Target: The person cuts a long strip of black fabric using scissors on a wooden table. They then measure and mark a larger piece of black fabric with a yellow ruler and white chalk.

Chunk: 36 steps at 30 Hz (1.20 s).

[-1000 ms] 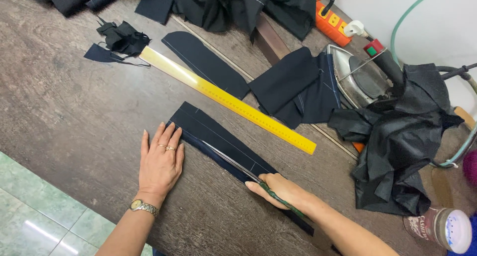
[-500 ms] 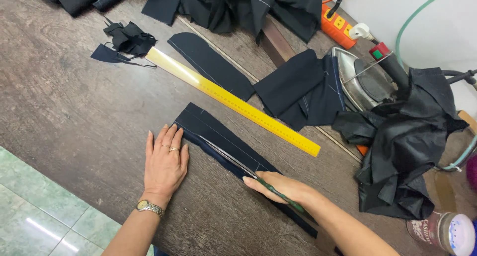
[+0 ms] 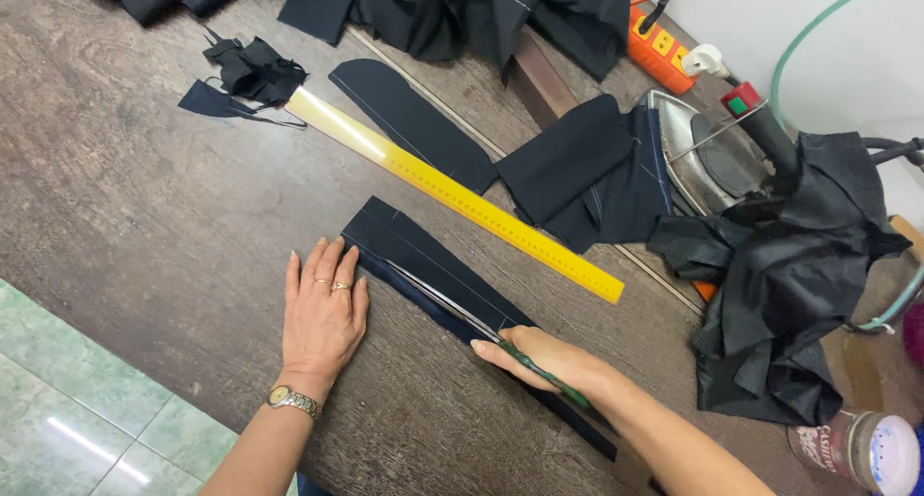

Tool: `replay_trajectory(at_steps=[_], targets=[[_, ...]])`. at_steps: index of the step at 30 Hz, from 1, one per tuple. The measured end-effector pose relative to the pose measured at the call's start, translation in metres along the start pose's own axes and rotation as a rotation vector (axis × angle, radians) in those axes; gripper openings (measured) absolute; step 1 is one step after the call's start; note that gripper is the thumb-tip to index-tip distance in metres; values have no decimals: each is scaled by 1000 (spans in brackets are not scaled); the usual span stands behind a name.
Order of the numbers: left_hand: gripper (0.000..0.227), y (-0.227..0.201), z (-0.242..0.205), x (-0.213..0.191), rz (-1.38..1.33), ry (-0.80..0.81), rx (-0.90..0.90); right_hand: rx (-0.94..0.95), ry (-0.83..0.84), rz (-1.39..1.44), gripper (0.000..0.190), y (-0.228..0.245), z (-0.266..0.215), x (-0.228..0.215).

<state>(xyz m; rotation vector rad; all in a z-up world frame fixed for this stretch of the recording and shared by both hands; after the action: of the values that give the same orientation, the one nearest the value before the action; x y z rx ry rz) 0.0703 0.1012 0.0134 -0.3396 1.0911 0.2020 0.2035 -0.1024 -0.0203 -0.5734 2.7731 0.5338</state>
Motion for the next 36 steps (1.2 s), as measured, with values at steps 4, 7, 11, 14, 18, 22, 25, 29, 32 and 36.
replay_trajectory(at_steps=[4, 7, 11, 14, 18, 22, 25, 29, 32, 36], targets=[[35, 1, 0, 0, 11, -12, -13, 7, -2, -66, 65, -3, 14, -9], [36, 2, -2, 2, 15, -3, -11, -11, 13, -95, 65, 16, 9, -2], [37, 2, -1, 0, -1, 1, -17, -32, 28, -70, 69, 19, 26, 3], [35, 3, -2, 1, -11, 5, -27, -20, 37, -69, 70, 21, 26, 3], [33, 3, -1, 0, -6, 9, -28, -18, 65, -51, 74, 15, 34, 6], [31, 3, 0, -1, 2, 9, -26, -75, 109, 35, 61, 4, 60, 19], [30, 3, 0, -1, -7, 3, -27, -38, 74, 65, 56, 12, 44, 10], [29, 3, 0, 0, -5, 6, -32, -36, 34, 111, 56, 14, 34, 2], [28, 4, -1, 0, -21, 3, -36, -34, 20, 95, 56, 13, 37, 3], [26, 4, -1, -2, -34, -6, -40, -27, 68, 25, 62, 10, 53, 9]])
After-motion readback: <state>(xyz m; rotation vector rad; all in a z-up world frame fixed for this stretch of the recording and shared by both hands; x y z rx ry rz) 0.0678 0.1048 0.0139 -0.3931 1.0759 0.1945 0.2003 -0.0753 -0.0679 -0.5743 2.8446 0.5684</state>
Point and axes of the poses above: each hand's wrist, its own z-axis towards the middle knuckle, its own x-axis out of the palm, y = z × x, the point moved 9 cm from there along z, towards the middle knuckle, and after that the axes turned 14 degrees about x, right-handed, at the moved point
